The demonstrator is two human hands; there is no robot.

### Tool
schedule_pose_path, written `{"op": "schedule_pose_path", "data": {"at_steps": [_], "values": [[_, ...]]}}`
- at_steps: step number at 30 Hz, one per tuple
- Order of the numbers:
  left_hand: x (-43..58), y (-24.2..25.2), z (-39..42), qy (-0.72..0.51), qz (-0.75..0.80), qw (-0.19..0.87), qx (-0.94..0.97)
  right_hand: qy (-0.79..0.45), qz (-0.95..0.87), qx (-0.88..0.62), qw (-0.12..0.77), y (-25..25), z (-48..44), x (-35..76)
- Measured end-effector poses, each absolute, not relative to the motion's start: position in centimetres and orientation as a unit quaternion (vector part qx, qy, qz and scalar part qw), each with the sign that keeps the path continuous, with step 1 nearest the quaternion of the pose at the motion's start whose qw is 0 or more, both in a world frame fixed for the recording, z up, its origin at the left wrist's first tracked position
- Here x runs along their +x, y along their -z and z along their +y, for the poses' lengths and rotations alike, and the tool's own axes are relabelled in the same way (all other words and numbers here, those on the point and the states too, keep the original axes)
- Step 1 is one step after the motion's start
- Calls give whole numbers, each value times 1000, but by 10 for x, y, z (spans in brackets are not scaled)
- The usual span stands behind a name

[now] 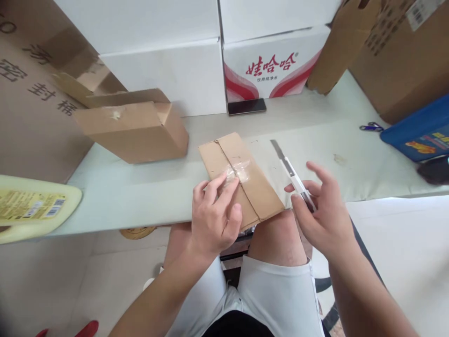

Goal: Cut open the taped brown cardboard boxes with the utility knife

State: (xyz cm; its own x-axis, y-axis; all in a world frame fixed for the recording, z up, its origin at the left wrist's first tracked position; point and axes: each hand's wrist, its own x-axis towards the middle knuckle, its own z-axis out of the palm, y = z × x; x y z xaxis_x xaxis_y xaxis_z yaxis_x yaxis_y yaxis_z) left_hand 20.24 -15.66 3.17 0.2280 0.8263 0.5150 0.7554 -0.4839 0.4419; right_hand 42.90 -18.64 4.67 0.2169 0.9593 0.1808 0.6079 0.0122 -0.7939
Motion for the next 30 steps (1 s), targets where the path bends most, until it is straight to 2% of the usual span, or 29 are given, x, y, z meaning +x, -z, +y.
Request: {"op": "schedule_pose_path", "data": {"at_steps": [4,9,16,22,26,30], "values": [[200,-34,-159,-333,522,31,785,-157,-681,-615,365,-78,-208,420],[195,-30,-161,-323,518,20,792,-216,-741,-540,335,-79,-212,413],[194,-13,-152,-387,477,8,789,-190,-773,-462,392,-74,-205,399],[195,-5,-146,-420,460,12,782,-82,-710,-510,479,-68,-203,383],[197,-3,-146,-435,456,14,776,-11,-722,-511,466,-66,-196,374],[197,-1,-146,-439,456,15,774,-1,-749,-481,457,-67,-189,369]]}}
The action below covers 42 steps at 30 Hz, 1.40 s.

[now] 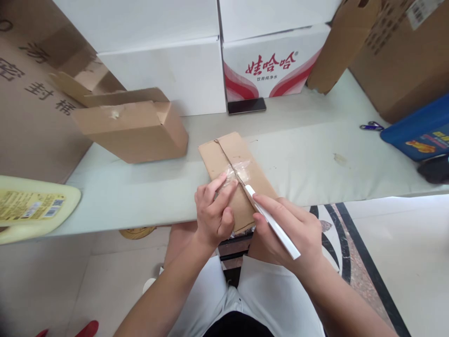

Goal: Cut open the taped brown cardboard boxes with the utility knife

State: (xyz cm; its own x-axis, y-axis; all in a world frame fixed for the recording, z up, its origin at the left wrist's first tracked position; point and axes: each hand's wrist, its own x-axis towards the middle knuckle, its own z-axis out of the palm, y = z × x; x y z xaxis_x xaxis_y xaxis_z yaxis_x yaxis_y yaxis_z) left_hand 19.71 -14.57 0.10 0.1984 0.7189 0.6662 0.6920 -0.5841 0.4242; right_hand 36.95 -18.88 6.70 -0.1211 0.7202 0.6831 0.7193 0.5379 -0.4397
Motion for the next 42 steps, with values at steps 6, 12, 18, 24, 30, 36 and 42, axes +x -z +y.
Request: {"op": "schedule_pose_path", "data": {"at_steps": [6,12,18,24,30,36,42], "values": [[198,-1,-146,-442,456,18,772,24,-767,-479,426,-67,-186,368],[197,-3,-148,-425,466,15,776,54,-780,-480,397,-65,-187,366],[194,-7,-148,-389,476,2,789,62,-778,-492,385,-61,-187,362],[193,-10,-148,-354,480,-18,803,66,-784,-495,368,-67,-190,360],[197,-16,-146,-355,471,-50,806,80,-787,-493,363,-65,-193,361],[195,-15,-146,-342,474,-37,810,72,-772,-511,371,-64,-185,359],[197,-11,-149,-354,482,-16,801,-3,-769,-489,412,-70,-210,380]]}}
